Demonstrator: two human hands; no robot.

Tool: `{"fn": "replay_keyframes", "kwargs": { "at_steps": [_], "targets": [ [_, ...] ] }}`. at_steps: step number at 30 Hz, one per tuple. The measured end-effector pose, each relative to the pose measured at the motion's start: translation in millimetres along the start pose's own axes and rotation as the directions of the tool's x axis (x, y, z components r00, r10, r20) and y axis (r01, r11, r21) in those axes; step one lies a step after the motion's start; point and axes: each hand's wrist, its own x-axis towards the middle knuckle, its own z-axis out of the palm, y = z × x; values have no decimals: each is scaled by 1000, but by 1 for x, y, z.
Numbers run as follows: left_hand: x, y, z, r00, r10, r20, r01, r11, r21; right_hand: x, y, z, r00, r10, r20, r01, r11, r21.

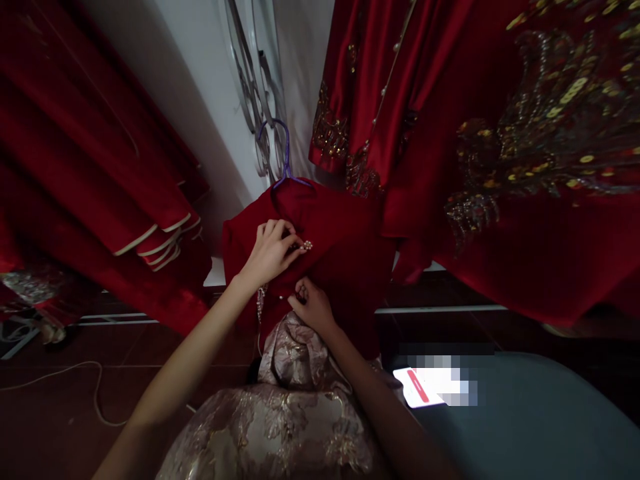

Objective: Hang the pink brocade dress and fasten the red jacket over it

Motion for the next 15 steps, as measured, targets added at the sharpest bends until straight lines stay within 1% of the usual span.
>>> {"fn": "replay_keyframes", "kwargs": {
  "at_steps": [3, 7, 15],
  "targets": [
    [3, 1, -1, 998, 59, 6, -60, 998, 23, 0, 0, 0, 1000, 5, -3, -5, 1000, 2],
    [6, 0, -2, 988, 149, -31, -148, 988, 42, 0, 1, 0, 1000, 4, -2, -4, 1000, 6],
    [8, -11, 3, 962, 260, -89, -243, 955, 168, -1, 0, -1, 1000, -6, -2, 6, 1000, -24]
  ]
}}
